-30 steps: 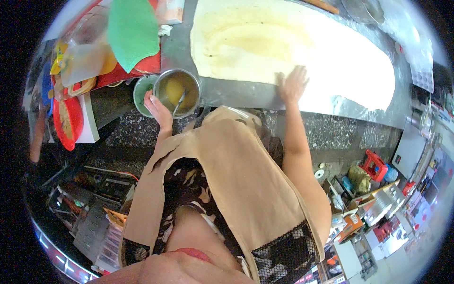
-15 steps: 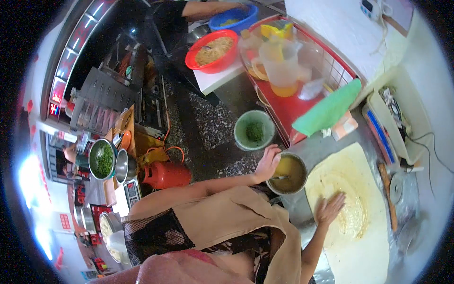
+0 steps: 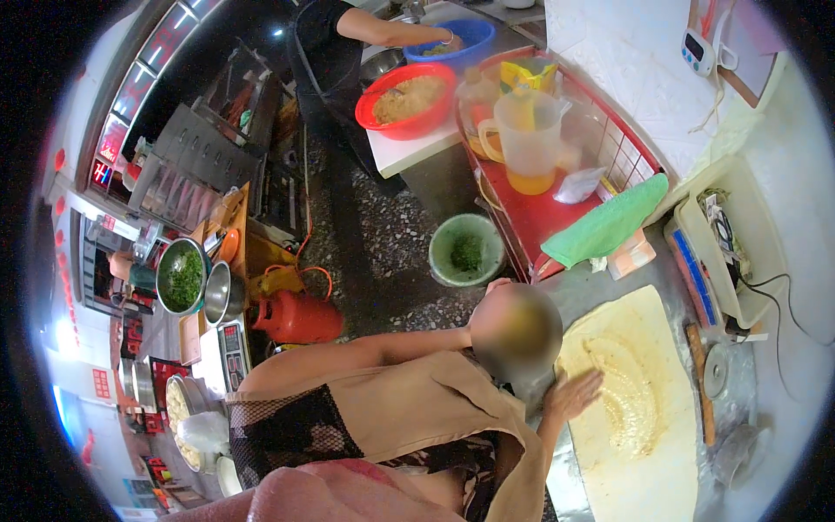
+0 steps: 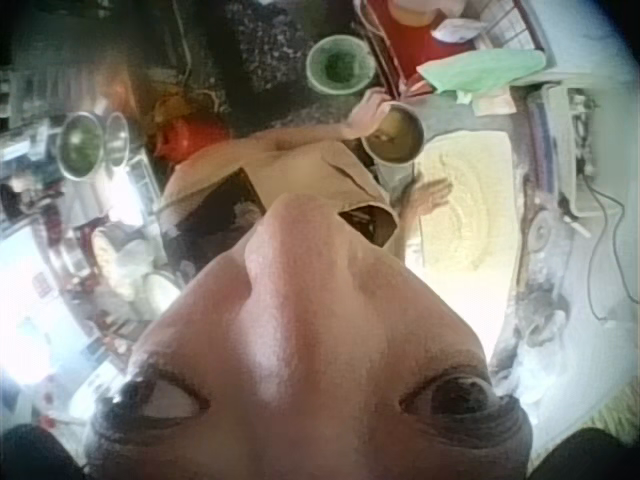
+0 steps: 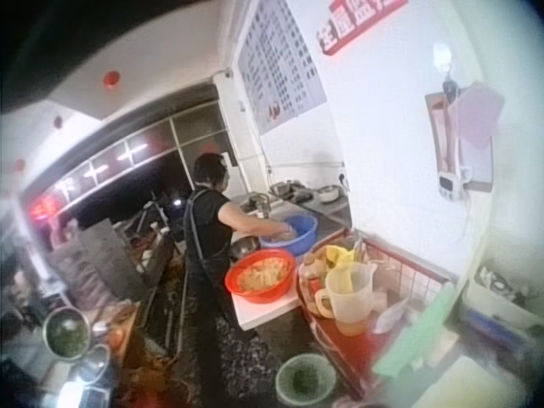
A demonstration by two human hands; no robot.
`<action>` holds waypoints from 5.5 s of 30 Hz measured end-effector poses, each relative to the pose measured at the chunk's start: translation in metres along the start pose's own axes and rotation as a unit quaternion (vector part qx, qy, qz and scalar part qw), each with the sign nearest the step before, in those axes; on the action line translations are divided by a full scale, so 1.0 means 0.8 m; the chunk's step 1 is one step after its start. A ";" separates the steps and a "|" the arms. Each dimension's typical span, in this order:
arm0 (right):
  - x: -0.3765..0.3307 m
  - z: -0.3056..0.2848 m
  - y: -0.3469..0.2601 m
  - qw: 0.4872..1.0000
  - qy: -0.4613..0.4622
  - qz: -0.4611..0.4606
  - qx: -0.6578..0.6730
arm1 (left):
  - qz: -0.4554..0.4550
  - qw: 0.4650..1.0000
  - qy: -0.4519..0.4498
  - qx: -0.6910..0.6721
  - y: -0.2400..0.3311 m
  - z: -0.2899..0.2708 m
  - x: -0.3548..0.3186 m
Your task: The person flattens a long piece of dough with a rolling pin and spreads a liquid mixture onto the dough by hand.
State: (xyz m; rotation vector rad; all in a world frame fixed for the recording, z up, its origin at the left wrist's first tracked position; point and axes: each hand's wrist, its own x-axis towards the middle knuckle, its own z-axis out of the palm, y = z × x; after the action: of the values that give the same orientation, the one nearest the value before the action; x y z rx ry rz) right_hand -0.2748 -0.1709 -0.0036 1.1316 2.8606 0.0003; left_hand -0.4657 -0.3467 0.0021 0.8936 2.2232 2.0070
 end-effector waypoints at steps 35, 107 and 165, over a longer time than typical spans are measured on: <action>0.156 0.025 0.108 0.965 0.097 -0.216 0.117 | 0.082 0.888 -0.008 0.453 -0.008 -0.035 0.015; 0.066 0.072 0.300 0.941 -0.089 0.291 -0.148 | -0.193 0.953 0.019 0.233 0.031 0.003 0.008; 0.241 0.013 -0.069 0.935 0.010 -0.063 0.350 | -0.144 0.956 -0.021 0.255 0.026 -0.016 0.022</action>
State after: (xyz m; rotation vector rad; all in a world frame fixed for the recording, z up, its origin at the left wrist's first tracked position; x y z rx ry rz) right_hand -0.4527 -0.0796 -0.0267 1.0001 3.0117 -1.0931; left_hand -0.4769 -0.3505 0.0296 0.5715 2.7065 1.3031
